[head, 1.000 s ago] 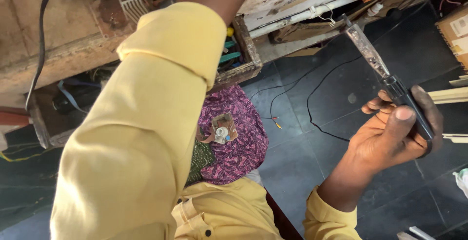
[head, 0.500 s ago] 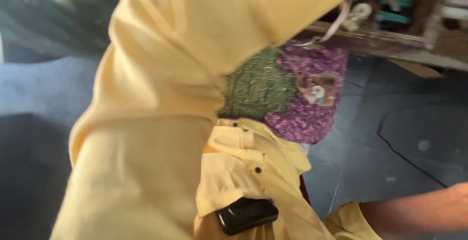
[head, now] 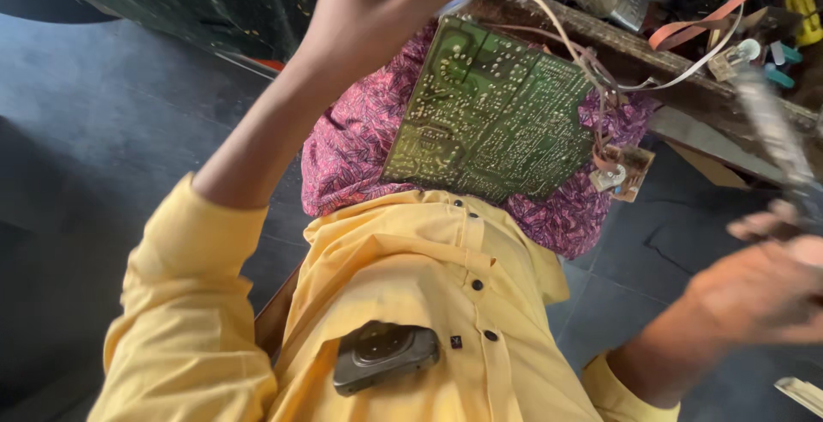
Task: The person holds a green circuit board on their lap and solders components onto it using a soldering iron, feeding solder wire from a spool with the other hand. They occasionally reach to the cluttered workbench to reposition the board or adjust the iron before resuming soldering joints across the board.
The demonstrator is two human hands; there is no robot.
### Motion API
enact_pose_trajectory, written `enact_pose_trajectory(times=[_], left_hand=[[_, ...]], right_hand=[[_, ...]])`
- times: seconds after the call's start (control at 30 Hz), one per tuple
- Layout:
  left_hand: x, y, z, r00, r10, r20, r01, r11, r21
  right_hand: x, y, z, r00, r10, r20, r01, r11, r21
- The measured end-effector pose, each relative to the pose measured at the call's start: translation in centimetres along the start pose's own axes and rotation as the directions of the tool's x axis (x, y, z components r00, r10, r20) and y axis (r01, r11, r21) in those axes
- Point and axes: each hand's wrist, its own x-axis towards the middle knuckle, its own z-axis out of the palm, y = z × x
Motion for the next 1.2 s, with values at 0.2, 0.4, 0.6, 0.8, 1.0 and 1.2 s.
enact_pose_trajectory(times=[0.2, 0.4, 0.6, 0.8, 1.0, 1.2], left_hand=[[-8.7, -1.6, -0.8, 0.928, -0.367, -0.065, 0.349, 0.917, -0.190], [-10.5, -0.9, 1.8, 0.914, -0.395, -0.095, 0.383, 0.916, -0.122], [-10.0, -0.7, 2.1, 0.931, -0.344, -0.123, 0.341, 0.939, -0.038], [-9.6, -0.5, 1.8, 0.916, -0.377, -0.135, 0.369, 0.926, -0.080], [-9.3, -1.1, 1.5, 0.954, -0.272, -0.125, 0.271, 0.962, -0.019], [-9.4, -1.8, 1.6, 0.944, -0.305, -0.128, 0.302, 0.952, -0.038]], right_hand=[[0.0, -3.5, 5.8, 0.937, -0.177, 0.302, 0.145, 0.981, 0.126], [-1.6, -6.3, 8.9, 0.863, -0.205, 0.462, 0.197, 0.978, 0.065], [-2.2, -7.0, 10.3, 0.807, -0.283, 0.519, 0.319, 0.948, 0.021], [-2.8, -6.7, 11.0, 0.810, -0.171, 0.561, 0.215, 0.976, -0.014], [-3.3, -6.5, 11.3, 0.792, -0.173, 0.586, 0.219, 0.976, -0.008], [-3.7, -6.4, 11.6, 0.785, -0.194, 0.589, 0.235, 0.972, 0.008]])
